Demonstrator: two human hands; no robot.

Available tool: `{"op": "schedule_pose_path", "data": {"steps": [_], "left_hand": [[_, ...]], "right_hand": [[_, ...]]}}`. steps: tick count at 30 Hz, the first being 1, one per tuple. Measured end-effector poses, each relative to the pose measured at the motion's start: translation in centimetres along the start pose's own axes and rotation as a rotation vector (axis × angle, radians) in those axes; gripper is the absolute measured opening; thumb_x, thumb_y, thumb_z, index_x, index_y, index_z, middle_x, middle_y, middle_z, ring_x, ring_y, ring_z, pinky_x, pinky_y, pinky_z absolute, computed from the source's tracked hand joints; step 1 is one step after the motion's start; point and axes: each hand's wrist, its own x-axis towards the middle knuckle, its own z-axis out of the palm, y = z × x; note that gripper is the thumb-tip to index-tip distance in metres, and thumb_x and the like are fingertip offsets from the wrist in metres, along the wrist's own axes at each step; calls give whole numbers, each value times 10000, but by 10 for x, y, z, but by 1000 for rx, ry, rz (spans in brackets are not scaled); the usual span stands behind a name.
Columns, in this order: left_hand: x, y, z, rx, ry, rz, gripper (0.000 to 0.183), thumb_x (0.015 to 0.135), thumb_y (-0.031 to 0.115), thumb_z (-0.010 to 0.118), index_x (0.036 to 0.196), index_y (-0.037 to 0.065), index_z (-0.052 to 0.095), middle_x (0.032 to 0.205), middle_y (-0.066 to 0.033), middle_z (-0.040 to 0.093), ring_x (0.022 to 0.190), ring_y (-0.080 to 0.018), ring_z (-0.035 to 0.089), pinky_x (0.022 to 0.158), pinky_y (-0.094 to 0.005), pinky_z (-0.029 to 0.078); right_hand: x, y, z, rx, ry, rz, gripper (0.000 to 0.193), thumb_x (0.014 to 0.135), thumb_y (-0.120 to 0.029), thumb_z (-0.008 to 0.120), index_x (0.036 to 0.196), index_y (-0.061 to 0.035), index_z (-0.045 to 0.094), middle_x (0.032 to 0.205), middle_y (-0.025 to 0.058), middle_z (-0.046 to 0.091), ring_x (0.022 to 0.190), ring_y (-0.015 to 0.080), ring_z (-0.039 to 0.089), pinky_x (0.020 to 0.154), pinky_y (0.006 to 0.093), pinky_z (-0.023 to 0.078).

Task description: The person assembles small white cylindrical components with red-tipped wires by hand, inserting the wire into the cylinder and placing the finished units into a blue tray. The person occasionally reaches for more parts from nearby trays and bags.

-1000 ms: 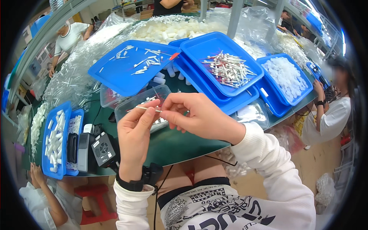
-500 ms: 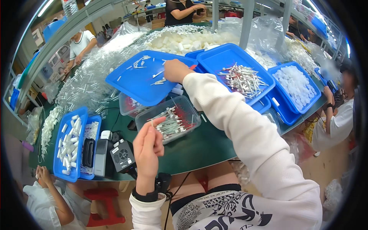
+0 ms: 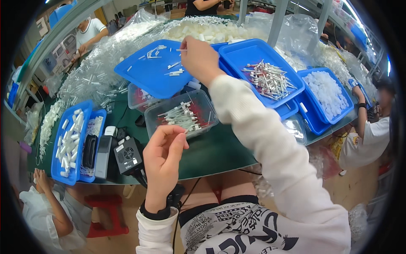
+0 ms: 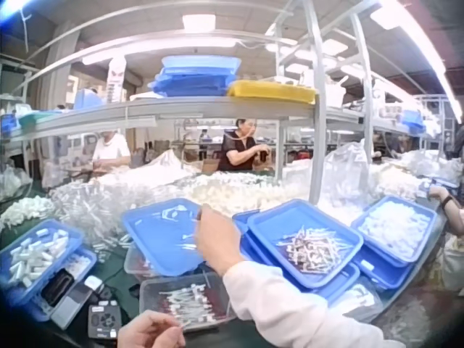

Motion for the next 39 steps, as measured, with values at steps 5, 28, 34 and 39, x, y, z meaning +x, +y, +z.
{"op": "schedule_pose_path", "data": {"steps": [5, 28, 34, 39], "left_hand": [[-18, 13, 7, 113, -22, 111, 72, 916, 16, 552, 976, -4, 587, 794, -23, 600, 656, -57, 536, 575, -178, 390], [-21, 0, 37, 294, -157, 277, 224, 760, -116, 632, 963, -23, 621, 841, -82, 602, 686, -135, 588, 637, -232, 493], [-22, 0, 31, 456, -196, 429, 197, 734, -143, 626, 901, -44, 662, 853, -116, 665, 788, -168, 633, 652, -258, 496], [-23, 0, 31, 385, -199, 366, 232, 724, -96, 676, 918, 21, 719, 800, -96, 679, 686, -172, 646, 598, -258, 497]], "right_hand": [[-133, -23, -117, 483, -266, -149, 160, 875, -42, 592, 1019, -11, 656, 789, 88, 662, 682, 116, 629, 604, 242, 486], [-208, 19, -136, 530, -145, 26, 94, 821, -40, 688, 915, -33, 679, 806, 74, 696, 688, 176, 682, 609, 265, 522], [-209, 16, -138, 467, -194, -144, 115, 801, -38, 697, 914, -45, 678, 809, 64, 677, 675, 197, 649, 591, 281, 504], [-210, 16, -139, 414, -139, -246, 124, 768, -34, 714, 883, -55, 673, 770, 60, 653, 649, 216, 618, 563, 298, 482]]}}
